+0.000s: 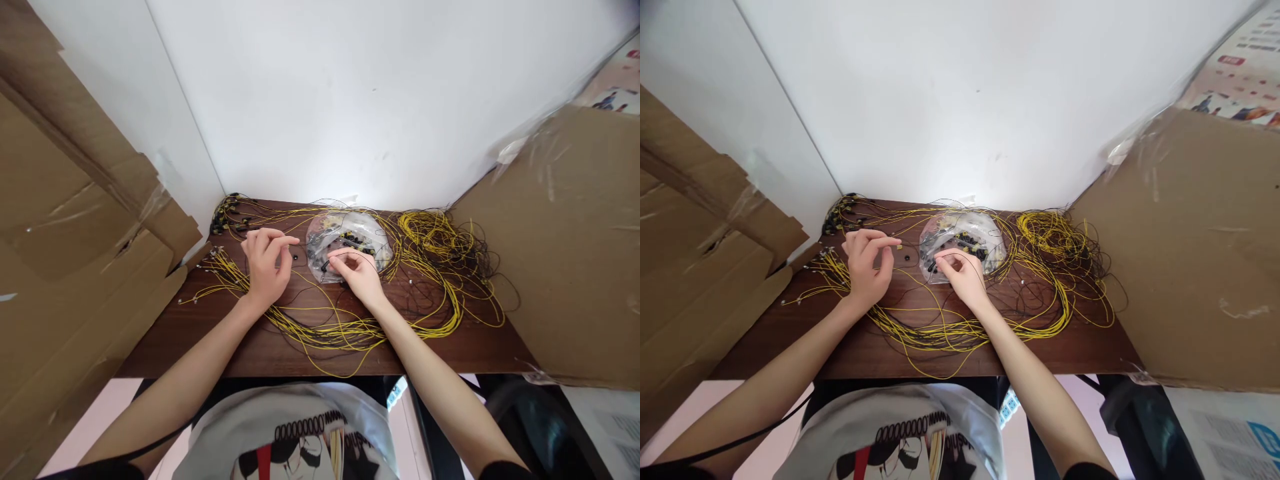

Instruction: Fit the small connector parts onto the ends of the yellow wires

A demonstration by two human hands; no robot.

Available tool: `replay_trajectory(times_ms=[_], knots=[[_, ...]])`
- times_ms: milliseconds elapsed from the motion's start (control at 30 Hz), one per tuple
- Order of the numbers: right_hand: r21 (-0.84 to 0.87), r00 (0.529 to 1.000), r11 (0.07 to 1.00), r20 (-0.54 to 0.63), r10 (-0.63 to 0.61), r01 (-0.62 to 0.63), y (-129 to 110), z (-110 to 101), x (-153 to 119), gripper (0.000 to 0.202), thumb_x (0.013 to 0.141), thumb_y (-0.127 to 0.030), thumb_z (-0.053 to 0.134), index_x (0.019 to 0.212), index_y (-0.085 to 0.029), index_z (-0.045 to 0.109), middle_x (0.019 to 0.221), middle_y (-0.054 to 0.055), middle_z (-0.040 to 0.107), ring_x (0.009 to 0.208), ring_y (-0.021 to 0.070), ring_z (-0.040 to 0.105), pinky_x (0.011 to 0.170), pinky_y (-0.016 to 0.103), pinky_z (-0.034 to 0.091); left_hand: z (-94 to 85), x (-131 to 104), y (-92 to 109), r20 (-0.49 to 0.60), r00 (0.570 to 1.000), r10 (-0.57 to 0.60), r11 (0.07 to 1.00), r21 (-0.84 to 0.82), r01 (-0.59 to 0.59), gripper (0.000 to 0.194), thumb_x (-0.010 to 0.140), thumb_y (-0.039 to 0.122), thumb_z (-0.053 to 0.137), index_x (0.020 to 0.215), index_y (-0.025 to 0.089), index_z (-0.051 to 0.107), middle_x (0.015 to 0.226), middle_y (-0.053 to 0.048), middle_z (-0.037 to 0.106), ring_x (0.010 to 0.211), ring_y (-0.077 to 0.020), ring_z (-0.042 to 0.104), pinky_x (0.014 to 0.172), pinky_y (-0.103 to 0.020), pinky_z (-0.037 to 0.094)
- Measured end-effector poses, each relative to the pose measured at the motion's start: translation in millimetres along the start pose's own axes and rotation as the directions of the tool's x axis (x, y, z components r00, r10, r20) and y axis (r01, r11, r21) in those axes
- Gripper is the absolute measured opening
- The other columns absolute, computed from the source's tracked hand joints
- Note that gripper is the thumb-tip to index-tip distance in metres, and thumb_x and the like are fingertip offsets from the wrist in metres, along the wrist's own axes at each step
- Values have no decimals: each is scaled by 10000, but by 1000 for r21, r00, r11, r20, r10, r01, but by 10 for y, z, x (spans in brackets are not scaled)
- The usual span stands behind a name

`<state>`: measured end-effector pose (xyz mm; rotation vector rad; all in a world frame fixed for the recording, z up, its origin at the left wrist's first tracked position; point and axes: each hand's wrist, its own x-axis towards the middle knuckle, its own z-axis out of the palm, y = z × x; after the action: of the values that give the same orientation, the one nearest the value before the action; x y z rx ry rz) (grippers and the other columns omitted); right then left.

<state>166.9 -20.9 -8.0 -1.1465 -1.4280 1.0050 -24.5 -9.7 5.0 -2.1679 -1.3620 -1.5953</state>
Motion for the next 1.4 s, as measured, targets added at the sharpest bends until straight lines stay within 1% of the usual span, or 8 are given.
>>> replay_trajectory(times_ms=[267, 467, 600, 700, 767, 933, 1167, 1400], knots=[[22, 989, 999, -143, 31, -28, -1, -13, 22, 178, 742, -368, 650, 782, -197, 680, 686, 32, 665, 625, 197, 625, 598, 308, 513, -4, 8, -86, -35, 999, 7, 997, 72, -4, 238, 795, 84, 485, 929, 217, 629, 861, -60, 548, 849, -215, 452, 745, -356, 315], [66, 985, 997, -165, 60, -49, -8, -14, 27, 192, 730, -366, 658, 793, -187, 682, 689, 38, 683, 633, 193, 631, 605, 304, 518, -25, -3, -134, 61, 986, 158, 982, 93, -163, 244, 790, 95, 486, 906, 234, 649, 854, -66, 572, 805, -208, 457, 728, -366, 318], [78, 988, 996, -147, 46, -34, -22, -4, 20, 187, 726, -372, 666, 800, -201, 687, 698, 33, 691, 667, 207, 650, 650, 324, 534, -29, -15, -68, 266, 903, 337, 941, -65, -332, 267, 831, 170, 441, 1045, 194, 600, 846, -74, 600, 775, -201, 485, 703, -356, 359], [79, 993, 997, -118, 27, -18, -42, 3, 12, 191, 732, -378, 665, 812, -206, 689, 714, 33, 696, 698, 213, 659, 685, 329, 536, 4, -32, 8, 387, 830, 402, 915, -148, -375, 281, 853, 228, 430, 1095, 166, 559, 895, -95, 604, 811, -208, 509, 726, -354, 404], [98, 996, 995, -85, 24, -16, -55, 11, 6, 202, 733, -380, 667, 824, -201, 687, 727, 35, 699, 709, 209, 661, 700, 326, 535, 37, -50, 44, 409, 827, 386, 922, -163, -351, 312, 856, 268, 456, 1141, 152, 513, 972, -114, 591, 875, -220, 520, 770, -363, 429], [151, 999, 988, -22, 39, -35, -50, 45, -7, 225, 737, -386, 671, 824, -179, 672, 742, 45, 701, 686, 188, 658, 689, 309, 532, 93, -89, 56, 415, 865, 283, 959, -153, -240, 376, 834, 281, 524, 1177, 149, 449, 1069, -125, 549, 986, -234, 516, 842, -373, 442], [139, 999, 990, 41, 30, -36, 0, 87, -6, 269, 736, -425, 668, 819, -169, 666, 719, 46, 697, 663, 179, 652, 676, 307, 533, 81, -94, 46, 518, 838, 168, 980, -181, -85, 161, 869, 275, 483, 972, 180, 562, 834, -45, 580, 776, -166, 536, 692, -273, 426], [145, 998, 989, 48, 37, -44, -5, 103, 0, 273, 730, -432, 675, 802, -169, 673, 709, 44, 682, 643, 174, 635, 624, 291, 517, 71, -87, 35, 499, 854, 148, 980, -192, -57, 172, 885, 277, 470, 932, 175, 601, 770, -31, 575, 717, -147, 510, 661, -255, 387]])
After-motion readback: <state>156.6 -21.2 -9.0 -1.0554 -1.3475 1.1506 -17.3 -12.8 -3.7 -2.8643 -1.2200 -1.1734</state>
